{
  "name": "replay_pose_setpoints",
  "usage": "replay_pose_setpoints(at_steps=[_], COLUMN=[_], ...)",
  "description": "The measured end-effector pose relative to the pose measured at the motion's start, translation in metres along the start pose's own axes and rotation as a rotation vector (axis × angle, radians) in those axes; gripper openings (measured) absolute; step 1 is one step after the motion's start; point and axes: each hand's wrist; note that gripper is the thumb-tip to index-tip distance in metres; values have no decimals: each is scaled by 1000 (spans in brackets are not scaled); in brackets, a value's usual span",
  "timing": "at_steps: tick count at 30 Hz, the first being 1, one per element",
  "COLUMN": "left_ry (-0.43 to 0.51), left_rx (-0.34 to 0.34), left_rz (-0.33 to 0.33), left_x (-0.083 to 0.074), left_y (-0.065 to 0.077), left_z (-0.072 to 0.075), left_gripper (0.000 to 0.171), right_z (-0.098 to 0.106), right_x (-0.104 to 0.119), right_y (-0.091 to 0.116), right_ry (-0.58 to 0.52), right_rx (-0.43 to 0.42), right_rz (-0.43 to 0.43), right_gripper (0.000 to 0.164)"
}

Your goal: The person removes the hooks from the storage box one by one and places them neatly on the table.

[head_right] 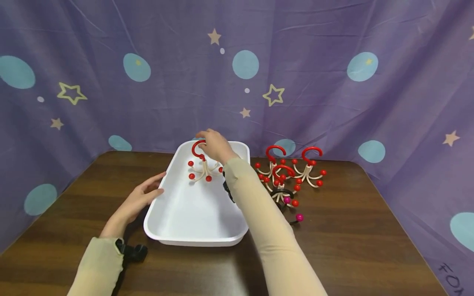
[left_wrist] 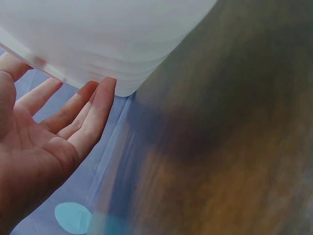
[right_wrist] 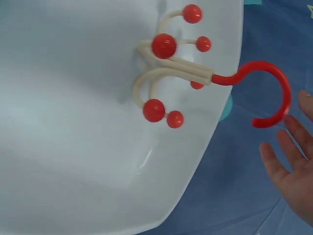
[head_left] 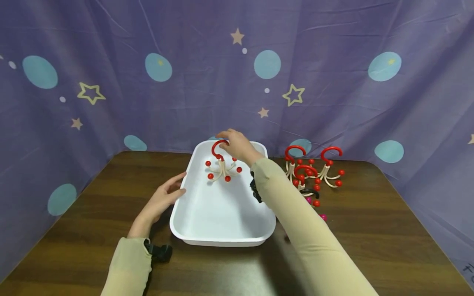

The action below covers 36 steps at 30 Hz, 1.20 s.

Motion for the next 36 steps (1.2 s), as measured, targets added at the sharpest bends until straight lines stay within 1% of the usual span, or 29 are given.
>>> replay_pose_setpoints(at_steps=[4,8,15,18,22,29,36], left_ry=[5,5,8,5,2,2,-2], left_rx=[2,7,13,10,7,11,14], left_rz=[-3,-12,-6,-12,-23,-22,-25], left_x=[1,1,2,2,2,1,1], left_y=[0,0,-2,-2,-2,-2,-2], left_z=[0,0,1,1,1,1,1], left_gripper=[55,55,55,56,55,55,56], right_z=[-6,-7,-8,-8,-9,-10,-13], right_x=[-1,0,3,4,5,7,6], right_y=[1,1,-2,-3,-3,0,5], right_ry=[42,40,38,22,-3,-55,-87], right_rx=[18,5,-31,-39,-21,10,39], right_rz=[20,26,41,41,29,1,16], right_gripper=[31,27,19,19,21,21,21])
Point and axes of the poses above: each hand's wrist, its own y-axis away from the middle knuckle, its own z-axis out of the back of the hand, x = y × z, and after that the axes turned 15 degrees about z, right-handed
